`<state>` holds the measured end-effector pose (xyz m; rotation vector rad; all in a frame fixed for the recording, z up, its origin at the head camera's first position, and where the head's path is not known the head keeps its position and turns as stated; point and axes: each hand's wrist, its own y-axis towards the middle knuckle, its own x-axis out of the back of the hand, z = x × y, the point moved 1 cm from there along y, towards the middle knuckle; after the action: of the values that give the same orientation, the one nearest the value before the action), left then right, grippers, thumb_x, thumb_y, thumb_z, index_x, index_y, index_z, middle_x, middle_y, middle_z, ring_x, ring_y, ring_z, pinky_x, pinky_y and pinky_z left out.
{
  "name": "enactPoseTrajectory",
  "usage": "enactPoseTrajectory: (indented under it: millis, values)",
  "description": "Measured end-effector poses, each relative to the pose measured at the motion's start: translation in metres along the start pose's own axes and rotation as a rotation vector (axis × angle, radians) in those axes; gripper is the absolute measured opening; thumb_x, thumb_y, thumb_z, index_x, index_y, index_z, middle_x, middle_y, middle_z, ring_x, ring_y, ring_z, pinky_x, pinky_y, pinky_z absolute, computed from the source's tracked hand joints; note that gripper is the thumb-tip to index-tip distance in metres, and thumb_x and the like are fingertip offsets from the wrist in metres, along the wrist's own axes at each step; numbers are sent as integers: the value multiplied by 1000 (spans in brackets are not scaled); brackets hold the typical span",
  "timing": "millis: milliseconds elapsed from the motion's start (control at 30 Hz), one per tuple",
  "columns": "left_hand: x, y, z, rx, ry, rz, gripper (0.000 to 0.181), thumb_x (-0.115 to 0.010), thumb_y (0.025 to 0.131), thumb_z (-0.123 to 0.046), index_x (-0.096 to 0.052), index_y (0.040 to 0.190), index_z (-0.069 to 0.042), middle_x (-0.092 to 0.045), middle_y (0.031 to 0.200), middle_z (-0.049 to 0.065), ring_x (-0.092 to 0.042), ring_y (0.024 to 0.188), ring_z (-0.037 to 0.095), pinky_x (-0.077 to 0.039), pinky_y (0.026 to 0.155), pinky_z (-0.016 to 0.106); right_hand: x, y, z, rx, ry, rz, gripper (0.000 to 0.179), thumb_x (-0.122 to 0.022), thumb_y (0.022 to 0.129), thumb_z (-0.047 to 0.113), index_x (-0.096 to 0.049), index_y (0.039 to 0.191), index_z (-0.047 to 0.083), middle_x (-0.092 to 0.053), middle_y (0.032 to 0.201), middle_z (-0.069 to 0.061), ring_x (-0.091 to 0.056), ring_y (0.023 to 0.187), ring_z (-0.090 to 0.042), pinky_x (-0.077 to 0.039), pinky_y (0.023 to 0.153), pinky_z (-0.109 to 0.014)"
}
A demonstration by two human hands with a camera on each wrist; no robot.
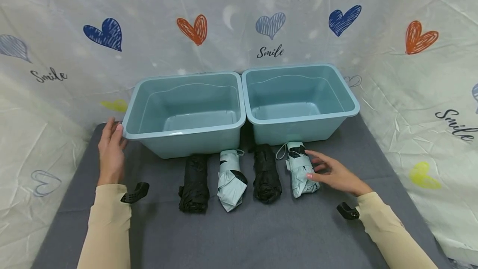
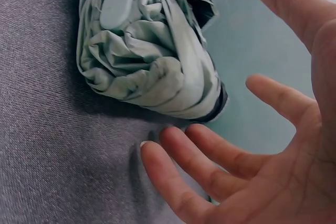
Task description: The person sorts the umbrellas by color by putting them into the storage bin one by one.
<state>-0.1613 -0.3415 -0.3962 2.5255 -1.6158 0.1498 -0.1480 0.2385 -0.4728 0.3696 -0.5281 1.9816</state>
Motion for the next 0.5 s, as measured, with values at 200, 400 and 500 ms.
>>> enactPoseTrajectory:
  millis: [200,400,500]
  values:
    - [-1,18,1,78,-238,175,62,-36,110,-41,-9,165,-29,-10,169,2,-20,151,16,-17,119,29,-7,6,0,14,-2,36,79,-78,91,38,-39,158,26,-43,147,-22,-54,121,-36,-50,85,-43]
    - [-6,23,4,72,-403,242,56,-32,112,-35,-14,164,-30,-7,169,-4,-15,151,18,-23,114,27,-13,10,-1,11,-8,34,81,-79,89,39,-39,158,26,-46,138,-18,-54,110,-30,-49,78,-41]
    - [-9,23,6,44,-408,251,55,-31,112,-34,-15,164,-29,-7,169,-3,-15,151,20,-27,111,26,-13,12,-2,-8,-9,33,82,-80,89,40,-38,159,26,-43,137,-20,-53,104,-29,-48,73,-41]
